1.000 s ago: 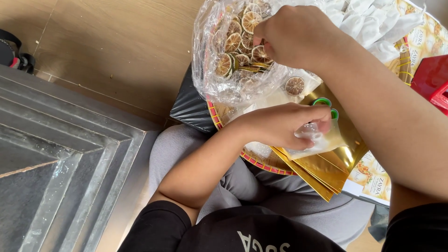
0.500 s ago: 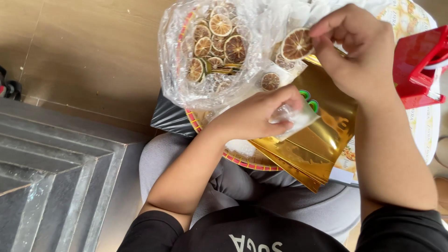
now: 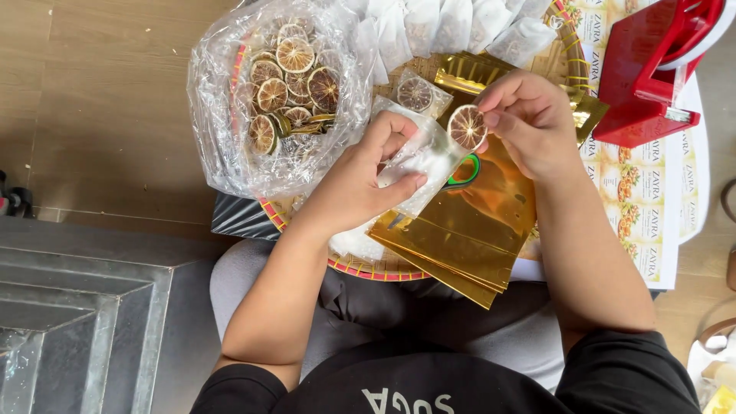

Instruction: Assembling tea kits by placing a tea bag and a dried lemon slice into a small plastic bag.

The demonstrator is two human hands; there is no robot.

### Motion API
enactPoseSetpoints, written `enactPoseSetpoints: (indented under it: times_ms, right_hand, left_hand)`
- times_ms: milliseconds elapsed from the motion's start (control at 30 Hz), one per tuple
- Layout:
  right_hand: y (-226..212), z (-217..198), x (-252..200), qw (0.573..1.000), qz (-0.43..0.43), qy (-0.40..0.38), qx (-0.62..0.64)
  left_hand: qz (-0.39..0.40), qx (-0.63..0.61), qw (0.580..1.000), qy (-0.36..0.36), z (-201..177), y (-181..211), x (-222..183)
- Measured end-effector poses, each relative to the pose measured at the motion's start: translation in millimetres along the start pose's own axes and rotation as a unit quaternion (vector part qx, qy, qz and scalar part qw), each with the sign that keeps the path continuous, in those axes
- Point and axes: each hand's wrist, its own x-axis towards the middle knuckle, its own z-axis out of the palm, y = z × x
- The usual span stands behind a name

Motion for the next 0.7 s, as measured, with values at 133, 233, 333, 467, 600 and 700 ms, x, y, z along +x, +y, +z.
enactPoseSetpoints:
  times_ms: [133, 233, 333, 467, 600, 700]
  right_hand:
    - [-6, 4, -3, 1.0, -0.001, -0.017, -0.003]
    - [-9, 3, -4, 0.998, 0.024, -0.023, 0.044]
    - [-8, 3, -7, 0.997, 0.052, -0.046, 0.029]
    - [-10, 4, -10, 0.994, 0.079, -0.072, -0.019]
    - [-11, 6, -9, 0.991, 0.082, -0.099, -0.029]
    - [-6, 1, -10, 0.991, 0.07, -0.11, -0.043]
  left_hand:
    - [0.017, 0.002, 1.0, -0.002, 2, -2, 0]
    - [0.023, 0.019, 1.0, -0.006, 3, -3, 2]
    - [0.052, 0.04, 0.998, -0.008, 5, -2, 2]
    - [0.069, 0.048, 0.996, -0.02, 6, 3, 2]
    - [0.097, 0.06, 0.993, -0.027, 8, -1, 2]
    - [0.097, 0.063, 0.993, -0.03, 8, 1, 2]
